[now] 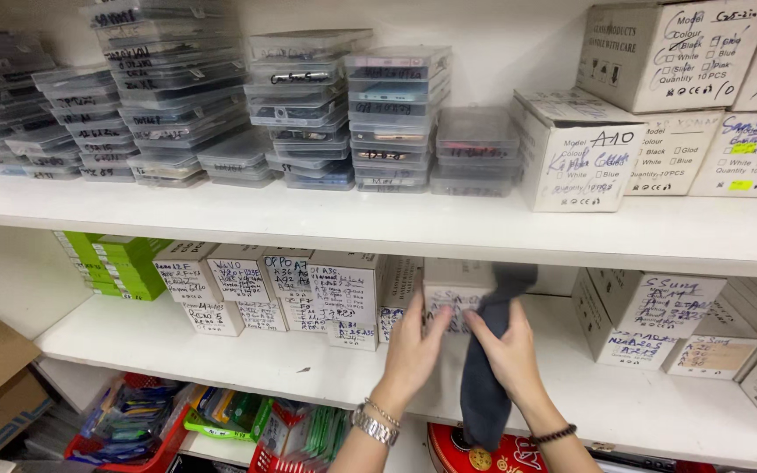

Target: The person wipes white retail boxes labeled with phone model details and the shelf surface using a dark cloth. They lift and turn each box to wipe its sides, then place it back on the shelf and wipe the empty shelf space before moving to the next box.

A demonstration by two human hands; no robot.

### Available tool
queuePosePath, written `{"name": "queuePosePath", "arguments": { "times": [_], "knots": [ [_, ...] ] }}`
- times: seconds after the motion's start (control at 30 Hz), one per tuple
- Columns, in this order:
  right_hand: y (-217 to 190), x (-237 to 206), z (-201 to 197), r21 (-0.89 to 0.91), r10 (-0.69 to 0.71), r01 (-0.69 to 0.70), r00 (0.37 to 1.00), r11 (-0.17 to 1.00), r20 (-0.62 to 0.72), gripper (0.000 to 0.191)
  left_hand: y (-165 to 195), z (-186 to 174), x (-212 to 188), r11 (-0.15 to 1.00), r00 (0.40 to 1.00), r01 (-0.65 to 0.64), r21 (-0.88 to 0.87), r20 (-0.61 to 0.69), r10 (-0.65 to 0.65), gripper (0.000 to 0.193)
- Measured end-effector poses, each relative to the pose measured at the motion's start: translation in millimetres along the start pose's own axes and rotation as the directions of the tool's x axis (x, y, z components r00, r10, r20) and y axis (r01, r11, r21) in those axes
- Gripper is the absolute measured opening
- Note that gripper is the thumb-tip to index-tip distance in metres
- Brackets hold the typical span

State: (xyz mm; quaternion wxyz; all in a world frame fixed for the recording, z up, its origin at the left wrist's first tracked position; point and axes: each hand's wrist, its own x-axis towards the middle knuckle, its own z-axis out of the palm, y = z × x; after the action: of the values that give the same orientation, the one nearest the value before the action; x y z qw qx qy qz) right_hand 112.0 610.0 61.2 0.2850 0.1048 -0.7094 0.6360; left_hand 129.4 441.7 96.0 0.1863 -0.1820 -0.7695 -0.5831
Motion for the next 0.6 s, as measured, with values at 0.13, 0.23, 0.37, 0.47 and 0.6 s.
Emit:
{"name": "queuePosePath", "arguments": {
  "times": [0.13, 0.23, 0.37, 0.47, 0.6],
  "knots": [
    [6.8, 24.6, 45.9, -0.065, -0.033, 0.034, 0.999, 0.997, 0.012, 0.054, -12.8, -18.1, 17.7, 0.984, 0.993, -0.081, 0.157, -0.071, 0.093, 0.083],
    [27.3, 24.7, 69.9, -0.131, 0.064, -0.06, 0.998, 0.99, 0.029, 0.053, -38.6, -22.1, -0.9, 0.942, 0.958, -0.193, 0.276, -0.157, 0.242, 0.082],
    [60.9, 29.0, 81.6, -0.106, 0.051, -0.048, 0.998, 0.993, 0.027, 0.054, -83.0, -28.6, -17.6, 0.719, 0.859, -0.143, 0.68, -0.274, 0.431, 0.077],
    [80.8, 41.7, 89.8, -0.205, 0.021, -0.01, 0.999, 0.979, 0.05, 0.061, -108.1, -34.6, -4.4, 0.845, 0.948, -0.049, 0.533, -0.242, 0.208, 0.082],
    [88.1, 54.5, 65.9, -0.272, 0.06, -0.022, 0.989, 0.962, 0.134, 0.067, -116.7, -31.2, 8.3, 0.856, 0.94, -0.045, 0.516, -0.267, 0.21, 0.082]
  ]
}}
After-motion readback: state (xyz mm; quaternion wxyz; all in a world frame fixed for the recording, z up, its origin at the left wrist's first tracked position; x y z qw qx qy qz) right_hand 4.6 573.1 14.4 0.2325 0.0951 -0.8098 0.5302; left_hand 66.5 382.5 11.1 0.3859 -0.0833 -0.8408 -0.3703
